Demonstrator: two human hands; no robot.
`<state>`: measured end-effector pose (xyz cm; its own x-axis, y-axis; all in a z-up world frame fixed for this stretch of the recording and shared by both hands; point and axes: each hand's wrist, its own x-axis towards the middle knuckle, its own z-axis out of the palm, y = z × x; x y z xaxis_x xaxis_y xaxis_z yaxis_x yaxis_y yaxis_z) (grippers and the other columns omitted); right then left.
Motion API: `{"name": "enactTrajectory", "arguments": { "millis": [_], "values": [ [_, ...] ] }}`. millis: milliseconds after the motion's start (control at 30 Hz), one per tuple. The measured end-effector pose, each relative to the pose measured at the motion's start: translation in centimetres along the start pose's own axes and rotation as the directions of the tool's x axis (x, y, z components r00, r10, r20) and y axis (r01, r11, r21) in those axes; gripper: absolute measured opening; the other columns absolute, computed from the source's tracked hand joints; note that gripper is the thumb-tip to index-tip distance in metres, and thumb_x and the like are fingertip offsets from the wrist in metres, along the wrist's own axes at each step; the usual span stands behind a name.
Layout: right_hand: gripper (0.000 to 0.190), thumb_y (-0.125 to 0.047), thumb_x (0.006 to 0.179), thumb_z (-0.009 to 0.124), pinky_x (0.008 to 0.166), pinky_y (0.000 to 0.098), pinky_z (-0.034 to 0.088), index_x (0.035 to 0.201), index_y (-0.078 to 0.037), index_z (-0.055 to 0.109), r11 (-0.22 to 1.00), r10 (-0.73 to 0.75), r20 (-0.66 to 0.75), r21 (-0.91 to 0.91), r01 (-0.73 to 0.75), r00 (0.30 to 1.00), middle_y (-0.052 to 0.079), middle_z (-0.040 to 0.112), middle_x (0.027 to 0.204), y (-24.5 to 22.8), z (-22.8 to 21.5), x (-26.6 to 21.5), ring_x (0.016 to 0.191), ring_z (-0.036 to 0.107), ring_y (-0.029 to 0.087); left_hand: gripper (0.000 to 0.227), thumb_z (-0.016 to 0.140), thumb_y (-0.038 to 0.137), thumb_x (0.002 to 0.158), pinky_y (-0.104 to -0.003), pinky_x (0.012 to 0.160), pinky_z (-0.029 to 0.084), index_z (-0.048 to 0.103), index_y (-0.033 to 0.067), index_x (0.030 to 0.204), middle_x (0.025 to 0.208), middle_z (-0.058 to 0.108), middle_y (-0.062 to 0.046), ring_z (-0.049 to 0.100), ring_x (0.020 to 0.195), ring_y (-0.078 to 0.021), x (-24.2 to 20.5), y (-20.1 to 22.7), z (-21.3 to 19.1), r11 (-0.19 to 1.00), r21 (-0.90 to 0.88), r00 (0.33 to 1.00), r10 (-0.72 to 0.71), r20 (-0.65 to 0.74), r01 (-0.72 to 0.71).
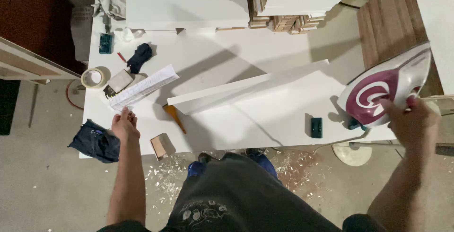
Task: Apply and trim edge banding on a white wooden board using an iron, utility knife, and sanding block
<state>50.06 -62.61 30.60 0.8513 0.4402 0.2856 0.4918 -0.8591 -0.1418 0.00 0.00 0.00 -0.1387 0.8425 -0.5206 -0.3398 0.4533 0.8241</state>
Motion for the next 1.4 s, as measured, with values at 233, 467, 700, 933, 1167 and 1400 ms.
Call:
{"name": "enactTrajectory", "arguments": {
  "millis": [233,467,700,933,1167,1400],
  "values": [
    [0.056,-0.049,0.103,0.077,0.072,0.0566,0.052,0.110,0.006,0.066,0.940,0.319,0.043,0.116,-0.322,0.947,0.026,0.069,0.104,6.0,16.3,0.0,0.087,0.064,0.041,0.078,0.076,0.049,0.089,-0.028,0.060,0.050,0.052,-0.0007,0.145,0.108,0.070,-0.007,0.061,0.072,-0.0113,-2.2,-4.4,-0.1,0.871,0.481,0.989,0.140,-0.038,-0.105],
    [0.056,-0.042,0.097,0.086,0.074,0.0593,0.055,0.108,0.004,0.058,0.965,0.197,-0.224,0.213,-0.149,0.954,0.024,0.062,0.096,10.6,29.3,0.7,0.086,0.067,0.049,0.042,0.055,0.032,0.101,-0.047,0.075,0.061,0.067,0.0030,0.128,0.115,0.069,-0.016,0.071,0.095,-0.0346,-9.6,-7.2,-4.8,-0.025,0.979,0.973,0.109,0.203,-0.201],
    [0.052,-0.043,0.091,0.087,0.076,0.0593,0.056,0.103,-0.005,0.053,0.928,0.158,-0.181,0.363,-0.083,0.971,0.016,0.057,0.087,10.6,34.6,3.8,0.085,0.068,0.047,0.038,0.052,0.034,0.104,-0.043,0.088,0.046,0.070,0.0179,0.133,0.110,0.061,-0.014,0.060,0.103,-0.0338,-11.6,-9.8,-4.5,-0.345,0.925,0.920,0.289,0.264,-0.157],
    [0.052,-0.045,0.092,0.085,0.074,0.0552,0.055,0.093,-0.007,0.050,0.888,0.104,-0.129,0.459,-0.034,0.986,0.013,0.053,0.083,9.4,35.0,5.3,0.079,0.067,0.049,0.057,0.091,0.023,0.075,-0.047,0.085,0.056,0.063,0.0079,0.123,0.098,0.055,-0.010,0.048,0.111,-0.0376,-9.5,-11.7,-5.0,-0.325,0.873,0.736,0.474,0.483,-0.364],
    [0.044,-0.030,0.097,0.085,0.071,0.0453,0.055,0.097,-0.004,0.050,0.785,0.123,-0.065,0.617,-0.057,0.990,0.012,0.056,0.080,6.6,30.9,5.7,0.073,0.071,0.036,0.049,0.080,0.036,0.083,-0.056,0.099,0.045,0.058,0.0122,0.119,0.118,0.044,-0.013,0.051,0.115,-0.0466,-11.6,-11.1,-1.5,0.189,0.908,0.831,0.503,0.236,-0.373],
    [0.031,-0.040,0.095,0.078,0.069,0.0346,0.059,0.106,-0.012,0.072,0.862,0.079,0.265,0.466,-0.200,0.961,0.009,0.073,0.092,0.4,25.9,-1.6,0.083,0.076,0.026,0.042,0.066,0.015,0.102,-0.056,0.098,0.050,0.055,-0.0141,0.129,0.123,0.056,-0.042,0.055,0.122,-0.0499,-28.3,-9.5,5.4,0.814,0.450,0.929,0.344,0.136,-0.367]
  ]
}}
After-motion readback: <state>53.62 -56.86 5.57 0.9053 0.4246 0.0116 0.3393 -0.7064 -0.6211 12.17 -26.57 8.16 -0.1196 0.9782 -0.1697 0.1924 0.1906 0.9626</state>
